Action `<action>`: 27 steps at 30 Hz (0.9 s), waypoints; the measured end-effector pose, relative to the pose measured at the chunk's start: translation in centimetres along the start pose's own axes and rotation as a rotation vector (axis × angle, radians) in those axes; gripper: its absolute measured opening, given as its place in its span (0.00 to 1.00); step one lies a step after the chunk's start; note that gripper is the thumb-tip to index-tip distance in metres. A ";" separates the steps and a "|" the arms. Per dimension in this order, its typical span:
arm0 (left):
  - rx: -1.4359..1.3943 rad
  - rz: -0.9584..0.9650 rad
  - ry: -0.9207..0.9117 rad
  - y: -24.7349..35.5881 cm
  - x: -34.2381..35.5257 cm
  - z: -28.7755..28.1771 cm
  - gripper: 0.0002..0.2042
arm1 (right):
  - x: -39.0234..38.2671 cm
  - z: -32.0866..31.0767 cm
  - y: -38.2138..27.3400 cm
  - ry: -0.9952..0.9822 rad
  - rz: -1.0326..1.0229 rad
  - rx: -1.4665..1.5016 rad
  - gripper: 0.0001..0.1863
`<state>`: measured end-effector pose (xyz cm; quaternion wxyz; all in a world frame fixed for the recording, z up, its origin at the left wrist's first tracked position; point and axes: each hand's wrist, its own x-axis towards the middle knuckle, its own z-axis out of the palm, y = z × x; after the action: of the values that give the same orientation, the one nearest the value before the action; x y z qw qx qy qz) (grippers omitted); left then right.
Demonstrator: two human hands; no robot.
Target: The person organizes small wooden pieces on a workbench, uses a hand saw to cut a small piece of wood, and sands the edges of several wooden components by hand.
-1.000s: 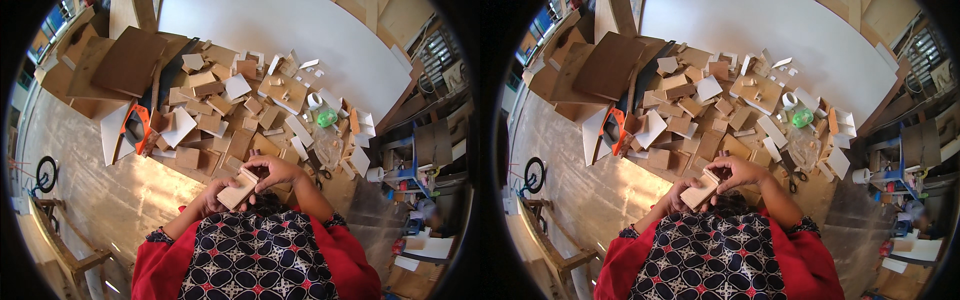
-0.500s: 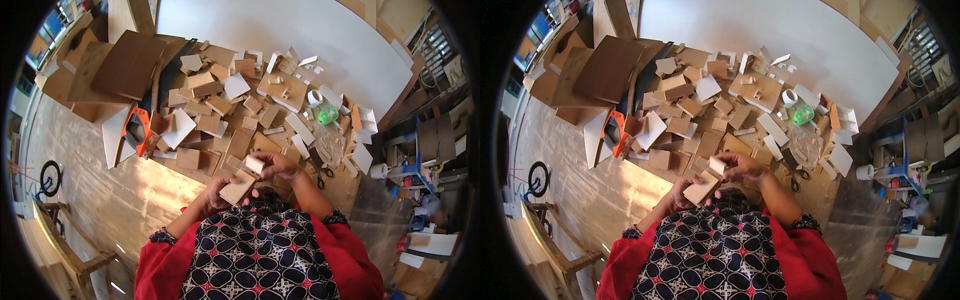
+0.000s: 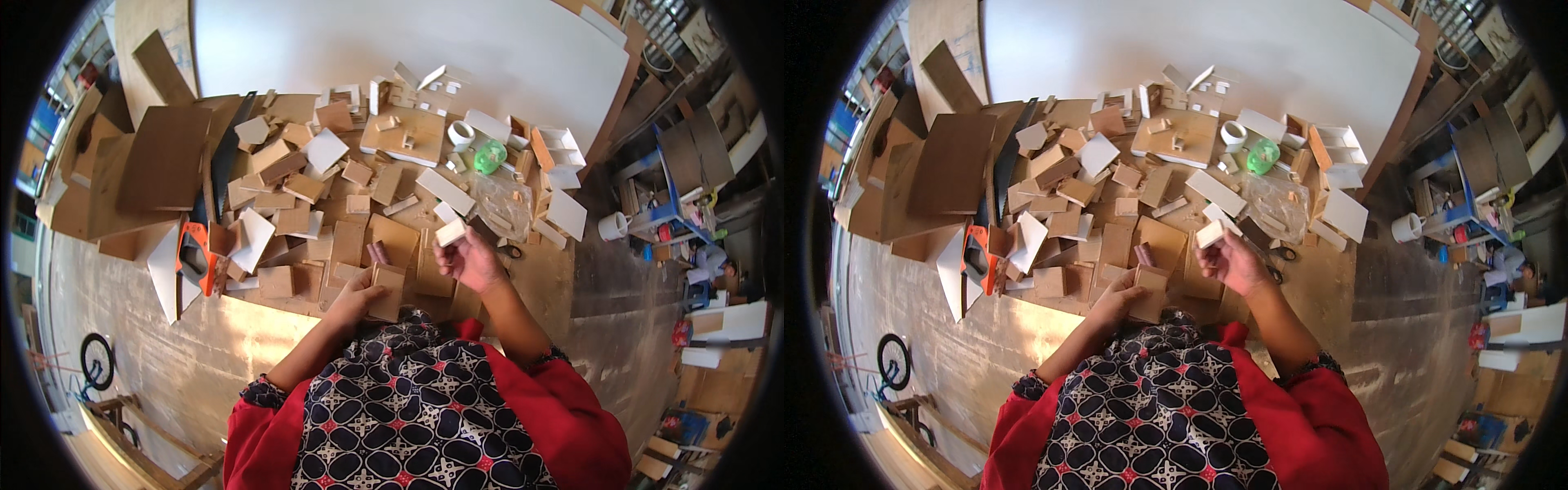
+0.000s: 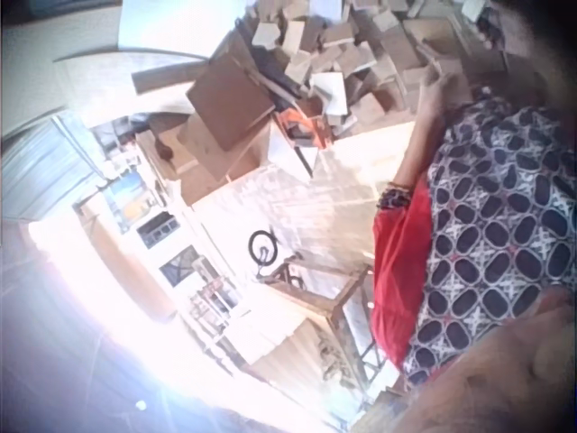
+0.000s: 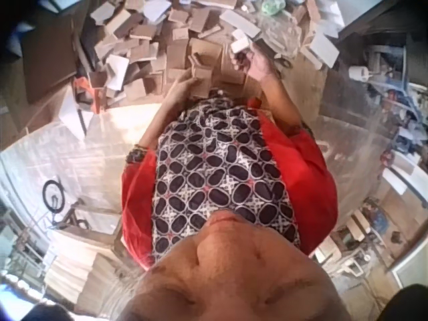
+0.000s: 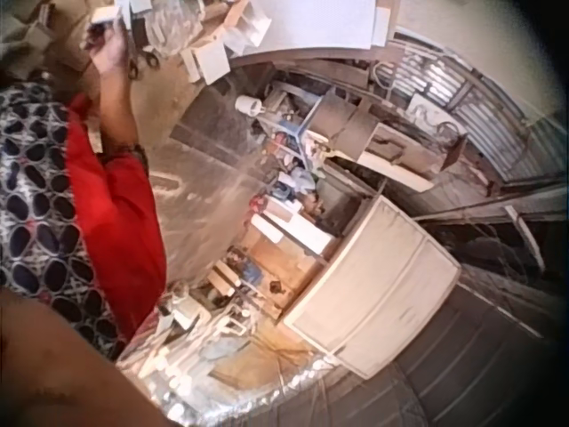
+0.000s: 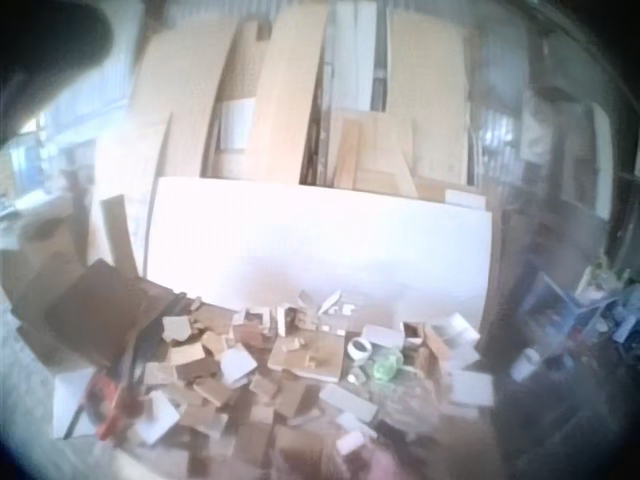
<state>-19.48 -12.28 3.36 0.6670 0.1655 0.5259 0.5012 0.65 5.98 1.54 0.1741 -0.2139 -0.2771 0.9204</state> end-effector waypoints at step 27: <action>0.663 0.288 -0.229 -4.4 10.1 11.5 0.30 | -15.8 -5.2 -2.8 0.790 -0.409 -1.029 0.29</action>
<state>-7.87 -2.20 -0.85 0.5543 0.4994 0.5531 0.3707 17.16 3.58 3.93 0.3088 -0.5330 -0.6303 0.4726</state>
